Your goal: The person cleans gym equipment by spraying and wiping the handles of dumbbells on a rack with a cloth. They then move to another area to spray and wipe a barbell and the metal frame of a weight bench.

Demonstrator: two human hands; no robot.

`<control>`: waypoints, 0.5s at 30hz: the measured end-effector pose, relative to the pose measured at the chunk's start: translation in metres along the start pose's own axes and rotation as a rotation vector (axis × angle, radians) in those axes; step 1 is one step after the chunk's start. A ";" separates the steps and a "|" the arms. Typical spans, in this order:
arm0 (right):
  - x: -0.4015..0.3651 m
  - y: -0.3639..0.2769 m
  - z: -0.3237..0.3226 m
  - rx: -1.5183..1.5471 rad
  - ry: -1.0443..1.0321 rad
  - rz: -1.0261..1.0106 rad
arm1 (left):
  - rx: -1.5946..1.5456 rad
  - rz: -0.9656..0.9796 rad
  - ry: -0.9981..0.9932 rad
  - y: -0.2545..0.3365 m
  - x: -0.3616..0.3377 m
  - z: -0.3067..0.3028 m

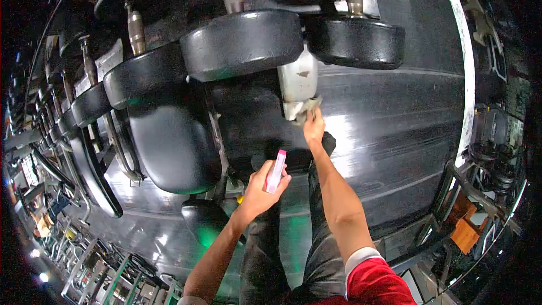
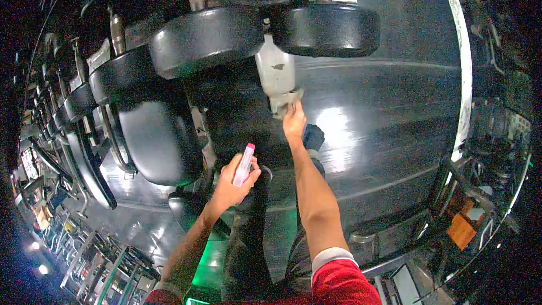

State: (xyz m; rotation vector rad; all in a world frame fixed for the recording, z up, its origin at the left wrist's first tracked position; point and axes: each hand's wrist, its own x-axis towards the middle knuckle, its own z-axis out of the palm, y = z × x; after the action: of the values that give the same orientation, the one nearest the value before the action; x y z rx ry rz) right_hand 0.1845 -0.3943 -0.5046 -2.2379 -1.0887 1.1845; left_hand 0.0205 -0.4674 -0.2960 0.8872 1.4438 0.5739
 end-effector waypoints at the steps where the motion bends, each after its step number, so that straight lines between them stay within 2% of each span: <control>1: -0.010 0.013 0.006 -0.001 -0.004 0.002 | -0.001 -0.004 0.002 0.001 0.000 -0.003; 3: -0.027 0.029 0.012 0.048 0.235 -0.101 | 0.031 0.059 0.036 0.004 0.000 -0.008; 4: -0.033 0.002 -0.005 0.126 0.090 0.041 | -0.008 0.053 0.051 0.001 0.000 -0.010; 5: -0.032 -0.011 -0.009 0.120 0.087 0.040 | -0.013 0.051 0.054 -0.001 -0.002 -0.013; 7: -0.017 -0.042 -0.013 0.021 0.442 -0.517 | -0.032 -0.019 0.059 0.000 -0.003 -0.018; 9: 0.005 -0.087 -0.024 -0.094 0.372 -0.810 | -0.002 0.030 0.070 0.000 -0.004 -0.021; 11: 0.020 -0.130 -0.023 -0.212 0.304 -1.028 | -0.108 0.024 0.102 -0.003 -0.006 -0.019; 15: 0.028 -0.125 0.001 -0.401 0.339 -1.130 | -0.264 0.017 0.122 0.010 -0.011 -0.016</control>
State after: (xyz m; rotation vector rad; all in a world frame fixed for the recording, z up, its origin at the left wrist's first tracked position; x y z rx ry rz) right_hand 0.1362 -0.2938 -0.4407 -1.4537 -2.0944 0.1120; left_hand 0.0056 -0.4683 -0.2801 0.6653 1.4301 0.8231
